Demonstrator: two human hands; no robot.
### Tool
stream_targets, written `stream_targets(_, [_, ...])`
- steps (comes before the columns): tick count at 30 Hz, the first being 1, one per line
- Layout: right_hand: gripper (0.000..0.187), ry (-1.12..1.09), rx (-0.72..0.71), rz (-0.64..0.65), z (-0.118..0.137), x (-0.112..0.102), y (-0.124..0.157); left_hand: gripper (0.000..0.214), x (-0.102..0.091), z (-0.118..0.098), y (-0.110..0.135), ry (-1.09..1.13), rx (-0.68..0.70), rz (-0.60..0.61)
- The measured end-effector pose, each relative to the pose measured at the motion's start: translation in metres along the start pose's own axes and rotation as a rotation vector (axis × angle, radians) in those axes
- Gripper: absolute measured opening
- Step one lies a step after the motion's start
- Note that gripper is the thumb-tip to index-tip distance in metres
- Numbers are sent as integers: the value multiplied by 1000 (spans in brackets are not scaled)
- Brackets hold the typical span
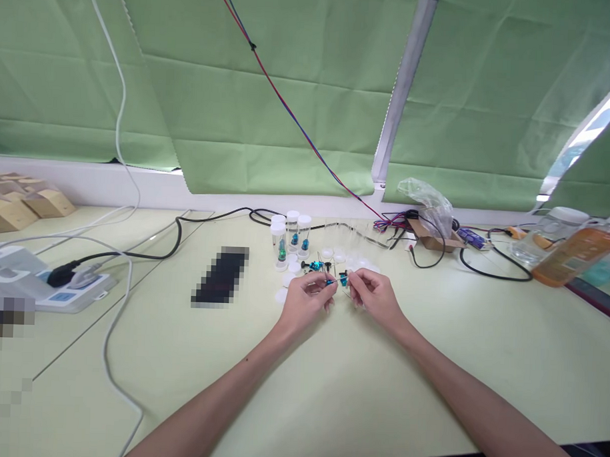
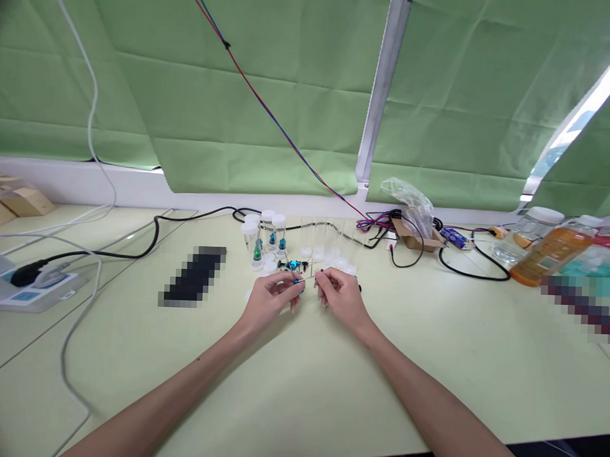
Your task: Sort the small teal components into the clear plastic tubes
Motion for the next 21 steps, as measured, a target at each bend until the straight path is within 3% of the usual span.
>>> stream_targets(21, [40, 88, 1, -2, 2, 0, 3, 18, 0, -4, 1, -113, 119, -35])
Point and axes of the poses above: each hand's wrist, its own y-axis away from the middle knuckle, its own x-axis out of the palm, z = x × y, the point moved 5 cm from there along -y, towards the middle knuckle, and after that the axes turned 1 degree about -z, right-handed, at the moved point
